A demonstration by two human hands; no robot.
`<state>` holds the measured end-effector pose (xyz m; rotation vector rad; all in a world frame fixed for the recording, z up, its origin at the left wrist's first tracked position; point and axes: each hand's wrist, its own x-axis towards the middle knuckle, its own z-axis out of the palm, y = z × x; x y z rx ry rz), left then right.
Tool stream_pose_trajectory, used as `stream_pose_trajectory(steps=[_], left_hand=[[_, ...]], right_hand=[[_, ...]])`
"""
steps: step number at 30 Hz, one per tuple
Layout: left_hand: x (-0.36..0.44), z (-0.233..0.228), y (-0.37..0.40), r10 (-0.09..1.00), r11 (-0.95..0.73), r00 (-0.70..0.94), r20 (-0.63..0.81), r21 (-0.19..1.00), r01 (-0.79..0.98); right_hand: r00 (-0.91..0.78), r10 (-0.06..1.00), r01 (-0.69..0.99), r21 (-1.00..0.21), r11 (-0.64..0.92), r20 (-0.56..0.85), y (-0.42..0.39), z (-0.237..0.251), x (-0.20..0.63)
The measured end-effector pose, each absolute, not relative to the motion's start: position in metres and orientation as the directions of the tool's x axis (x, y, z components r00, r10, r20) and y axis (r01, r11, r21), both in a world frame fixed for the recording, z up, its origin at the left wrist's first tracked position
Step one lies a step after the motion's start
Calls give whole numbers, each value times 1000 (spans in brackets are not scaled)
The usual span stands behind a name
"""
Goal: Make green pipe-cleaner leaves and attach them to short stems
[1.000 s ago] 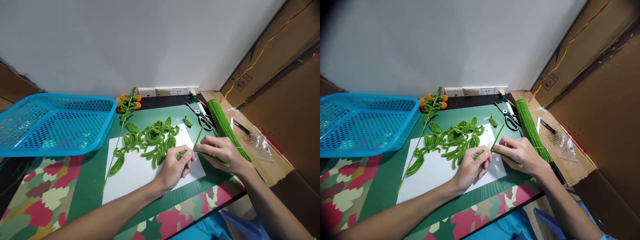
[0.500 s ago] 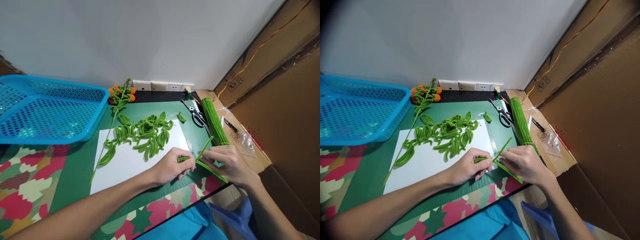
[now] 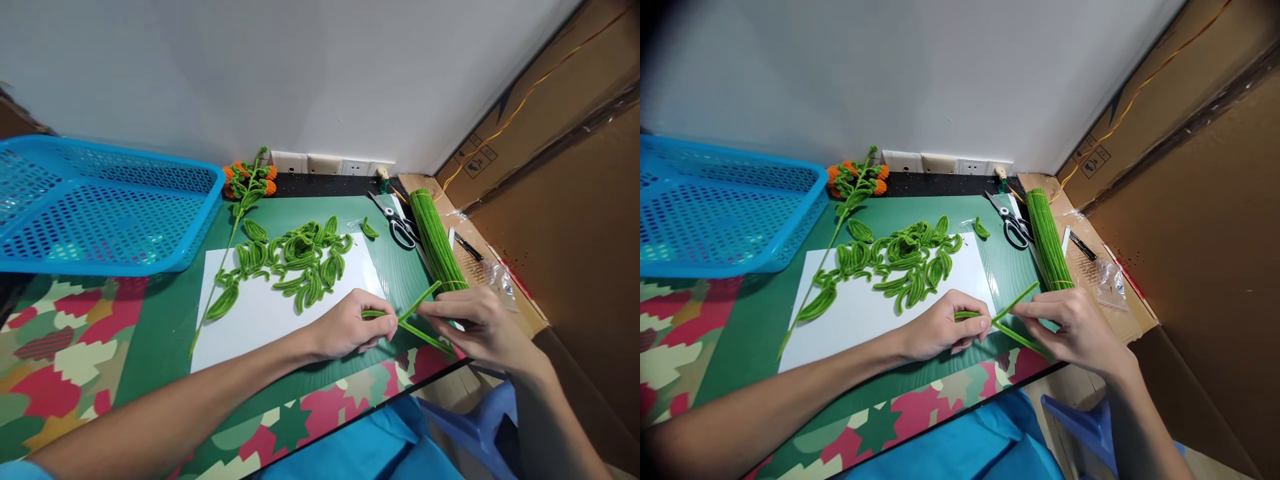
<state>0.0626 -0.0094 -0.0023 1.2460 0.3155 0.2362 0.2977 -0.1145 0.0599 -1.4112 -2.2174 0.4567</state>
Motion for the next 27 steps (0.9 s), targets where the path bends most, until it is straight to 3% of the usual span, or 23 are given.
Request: stream_pose_trajectory(steps=[5,9,19,27], left_hand=[[64,-3,-10,332,294,937,-106,956,4],[64,-3,-10,319,294,941,-113,956,15],[64,-1,-5,271,236,961,-52,972,-14],[67,1,-1,224,156,975,13,987,-49]], right_hand=[[-313,901,787,-448,423,302,-123,49,278],[-251,923,852,-385,354,293,-130,46,265],[-210,926,858,-396,328,313,-136,53,262],[-274,908,852,-358,382,317,-138,55,264]])
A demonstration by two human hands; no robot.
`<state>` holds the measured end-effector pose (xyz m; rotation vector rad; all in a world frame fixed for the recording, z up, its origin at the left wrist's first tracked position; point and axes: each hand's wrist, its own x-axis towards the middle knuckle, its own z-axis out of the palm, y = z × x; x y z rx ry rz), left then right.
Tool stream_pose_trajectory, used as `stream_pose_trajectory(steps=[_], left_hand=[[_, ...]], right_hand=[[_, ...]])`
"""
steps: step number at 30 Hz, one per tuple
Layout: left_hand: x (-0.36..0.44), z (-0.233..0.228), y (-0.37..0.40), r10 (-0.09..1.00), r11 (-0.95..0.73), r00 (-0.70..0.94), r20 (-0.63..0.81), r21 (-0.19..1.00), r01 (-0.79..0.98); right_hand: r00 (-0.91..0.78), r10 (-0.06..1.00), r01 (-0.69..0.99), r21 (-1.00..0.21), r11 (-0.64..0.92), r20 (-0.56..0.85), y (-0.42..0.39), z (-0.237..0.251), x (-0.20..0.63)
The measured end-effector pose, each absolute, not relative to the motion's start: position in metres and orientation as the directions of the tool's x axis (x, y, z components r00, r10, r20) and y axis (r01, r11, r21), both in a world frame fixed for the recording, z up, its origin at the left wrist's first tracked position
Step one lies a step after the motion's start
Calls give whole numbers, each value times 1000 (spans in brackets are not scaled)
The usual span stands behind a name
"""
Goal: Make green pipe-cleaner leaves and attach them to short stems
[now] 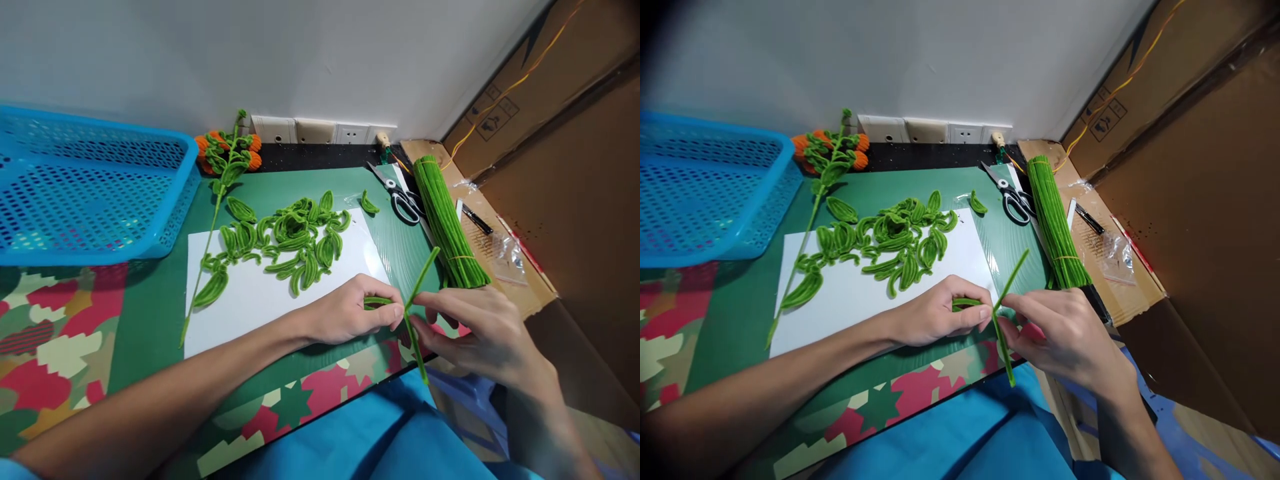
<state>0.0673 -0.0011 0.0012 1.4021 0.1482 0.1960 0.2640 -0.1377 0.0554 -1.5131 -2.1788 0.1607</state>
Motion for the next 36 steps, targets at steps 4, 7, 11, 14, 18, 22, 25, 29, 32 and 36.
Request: stream_pose_trajectory(steps=[4,7,11,14,18,22,25,29,32,36], left_hand=[[69,1,0,231,104,972,52,992,-78],[70,1,1,219,92,974,52,993,-74],[69,1,2,191,111,981,36,992,-58],[69,0,2,180,171,984,-4,985,-27],[67,0,0,152,273,986,-72,962,29],[67,2,-4,185,361,976,-117,932,44],[67,2,-5,211,392,969,-128,919,36],[67,0,-4,234,347,966,-106,938,19],[67,-1,-2,220,315,970,-103,949,30],[66,-1,-1,210,288,973,-97,957,33]], right_hand=[[-257,933,860,-382,340,252,-136,60,257],[-248,949,861,-405,307,194,-134,66,254],[-279,954,868,-397,299,110,-133,74,259],[-294,948,875,-365,318,122,-133,78,266],[-336,933,845,-397,358,127,-133,76,273],[-336,932,811,-461,359,134,-133,69,277],[-311,929,801,-470,370,201,-135,64,279],[-286,918,795,-466,387,275,-137,61,280],[-273,901,786,-461,411,338,-137,60,279],[-281,891,779,-457,429,358,-135,59,276]])
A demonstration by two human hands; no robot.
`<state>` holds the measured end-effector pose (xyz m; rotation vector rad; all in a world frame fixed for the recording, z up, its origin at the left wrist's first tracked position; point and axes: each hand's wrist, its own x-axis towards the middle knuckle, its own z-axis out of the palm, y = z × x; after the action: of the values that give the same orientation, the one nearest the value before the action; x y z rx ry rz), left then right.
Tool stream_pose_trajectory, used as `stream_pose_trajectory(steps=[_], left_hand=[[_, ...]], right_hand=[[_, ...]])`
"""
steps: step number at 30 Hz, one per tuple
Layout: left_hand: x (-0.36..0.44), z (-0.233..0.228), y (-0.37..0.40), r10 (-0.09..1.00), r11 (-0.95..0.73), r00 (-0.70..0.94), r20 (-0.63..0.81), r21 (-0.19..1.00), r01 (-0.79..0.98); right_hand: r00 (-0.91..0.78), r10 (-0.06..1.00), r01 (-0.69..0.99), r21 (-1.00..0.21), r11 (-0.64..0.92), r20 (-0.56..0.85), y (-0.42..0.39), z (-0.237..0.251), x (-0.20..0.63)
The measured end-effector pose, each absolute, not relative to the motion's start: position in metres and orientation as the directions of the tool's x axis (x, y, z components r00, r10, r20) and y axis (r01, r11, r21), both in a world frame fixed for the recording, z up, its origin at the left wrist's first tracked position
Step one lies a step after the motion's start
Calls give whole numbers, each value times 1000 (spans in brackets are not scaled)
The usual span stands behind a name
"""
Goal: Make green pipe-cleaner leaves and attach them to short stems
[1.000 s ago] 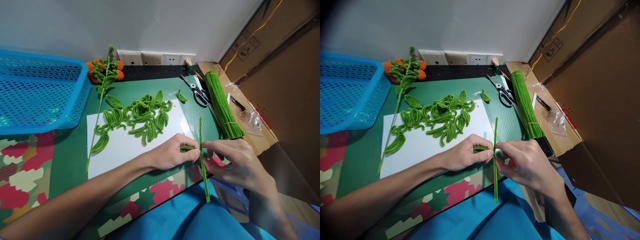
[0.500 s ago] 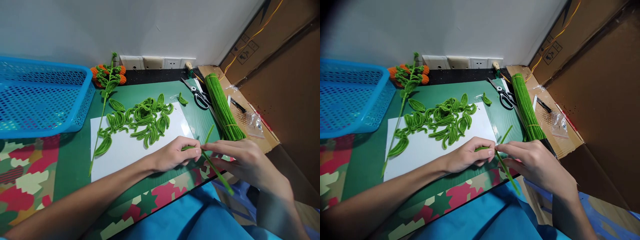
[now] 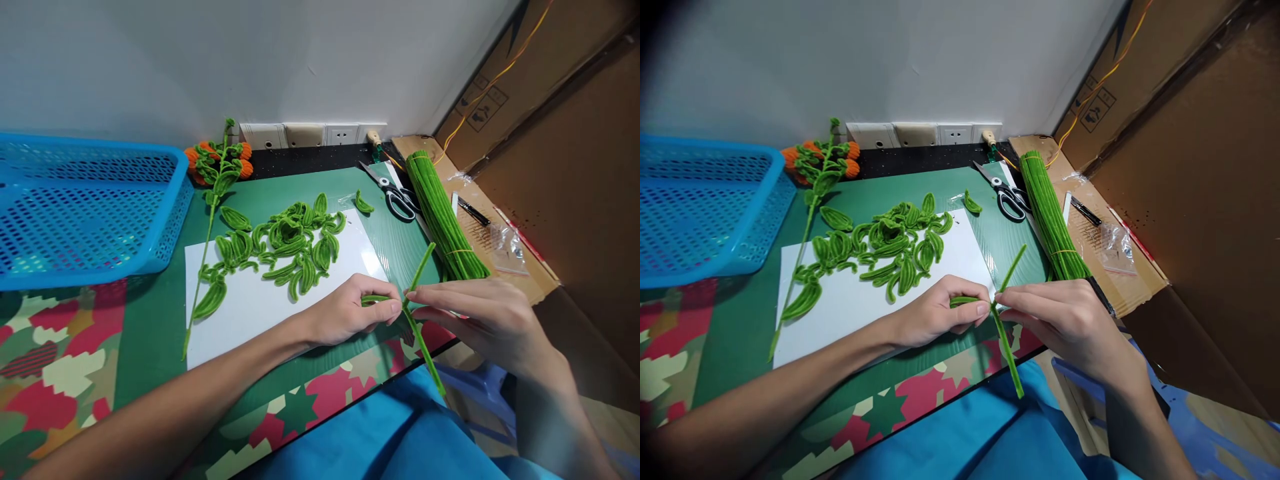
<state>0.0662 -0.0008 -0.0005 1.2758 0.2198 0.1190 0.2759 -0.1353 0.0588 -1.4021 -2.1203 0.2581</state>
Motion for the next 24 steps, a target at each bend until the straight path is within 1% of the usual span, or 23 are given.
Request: stream_pose_trajectory(steps=[4,6,9,12,15,18,21,24], left_hand=[[66,1,0,224,275,969,-100,961,35],[66,1,0,234,267,966,-105,963,40],[65,2,0,242,269,964,-111,962,43],[65,3,0,221,266,969,-112,963,50],[65,3,1,197,268,974,-112,962,56],[65,3,1,165,300,979,-117,952,63],[66,2,2,130,371,982,-138,925,81],[65,1,2,128,413,978,-165,906,98]], right_hand=[[-249,887,803,-428,414,390,-136,59,274],[-240,885,801,-433,412,399,-137,58,274],[-245,902,796,-457,396,356,-136,57,274],[-288,913,788,-470,397,288,-133,57,275],[-335,907,773,-476,419,255,-129,57,276],[-363,895,756,-479,446,260,-127,58,277],[-385,876,711,-512,482,291,-124,59,279],[-381,877,705,-522,481,293,-122,59,284]])
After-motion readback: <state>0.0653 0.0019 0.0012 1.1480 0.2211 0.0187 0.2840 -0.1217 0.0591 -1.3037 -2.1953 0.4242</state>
